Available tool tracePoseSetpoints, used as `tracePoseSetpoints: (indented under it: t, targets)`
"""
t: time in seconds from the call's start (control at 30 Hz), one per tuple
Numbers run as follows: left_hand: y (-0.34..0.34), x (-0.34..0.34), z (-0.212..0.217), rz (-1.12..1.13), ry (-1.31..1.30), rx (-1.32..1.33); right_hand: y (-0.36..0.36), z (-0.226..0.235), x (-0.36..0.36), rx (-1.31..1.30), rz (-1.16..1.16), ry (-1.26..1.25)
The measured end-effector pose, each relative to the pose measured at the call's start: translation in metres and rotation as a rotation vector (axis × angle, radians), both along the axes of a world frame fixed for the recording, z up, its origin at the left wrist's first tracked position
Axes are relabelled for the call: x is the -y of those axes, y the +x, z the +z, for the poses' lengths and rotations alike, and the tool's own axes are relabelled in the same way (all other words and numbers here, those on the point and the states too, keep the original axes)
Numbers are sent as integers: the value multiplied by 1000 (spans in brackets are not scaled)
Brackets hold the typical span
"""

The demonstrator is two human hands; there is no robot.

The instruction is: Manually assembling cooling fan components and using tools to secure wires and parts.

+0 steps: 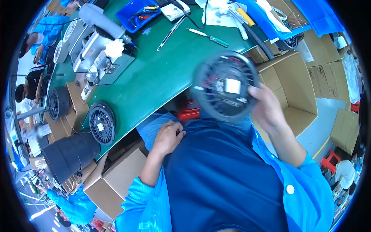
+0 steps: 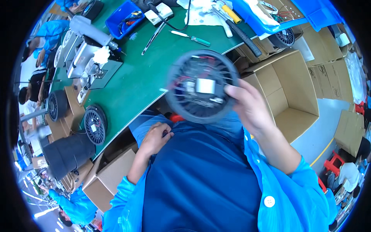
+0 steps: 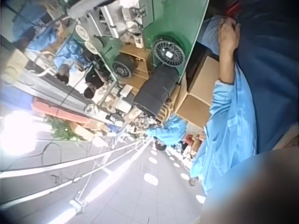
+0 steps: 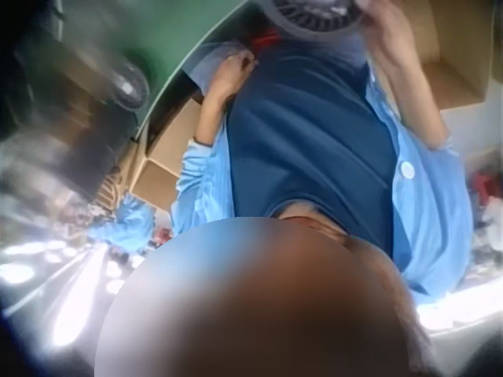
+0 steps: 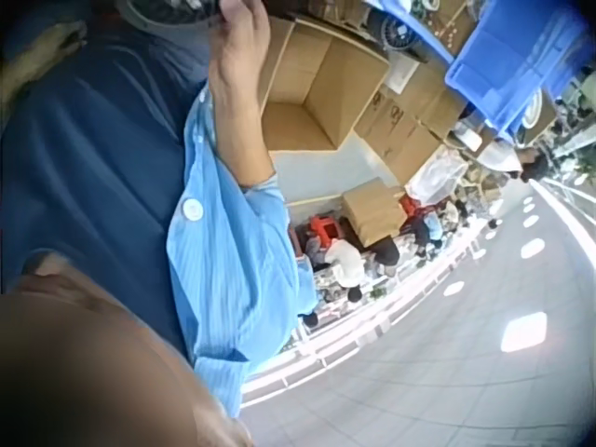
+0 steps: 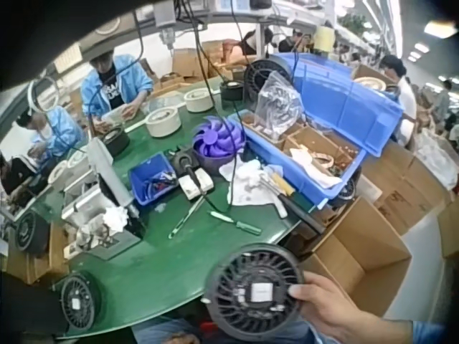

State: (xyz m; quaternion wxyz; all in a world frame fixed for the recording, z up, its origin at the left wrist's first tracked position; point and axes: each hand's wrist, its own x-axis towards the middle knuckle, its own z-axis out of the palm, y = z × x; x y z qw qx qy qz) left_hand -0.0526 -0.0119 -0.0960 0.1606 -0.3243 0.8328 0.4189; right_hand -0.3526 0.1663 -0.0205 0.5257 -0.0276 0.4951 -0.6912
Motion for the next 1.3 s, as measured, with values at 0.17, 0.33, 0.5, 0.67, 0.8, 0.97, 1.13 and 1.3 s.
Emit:
tracePoseSetpoints:
  t: [0.17, 0.33, 0.5, 0.67, 0.8, 0.97, 1.13, 1.3]
  targets:
    - [17, -3, 18, 397, 242, -178, 65, 3, 93, -78, 76, 176]
    - [42, -11, 38, 456, 386, -32, 93, -4, 91, -189, 37, 190]
    - [55, -10, 32, 249, 282, -123, 88, -46, 52, -701, 719, 81]
    - [49, -9, 26, 76, 141, -219, 82, -53, 61, -820, 1223, 68]
    - [44, -6, 53, 200, 367, -203, 71, -33, 53, -590, 1164, 5]
    - [39, -8, 14, 615, 709, -7, 69, -71, 60, -239, 1098, 113]
    - [25, 16, -30, 225, 639, 127, 78, -102, 89, -515, 1403, 199]
    - [10, 16, -12, -55, 279, 127, 78, -105, 85, -974, 1464, 37]
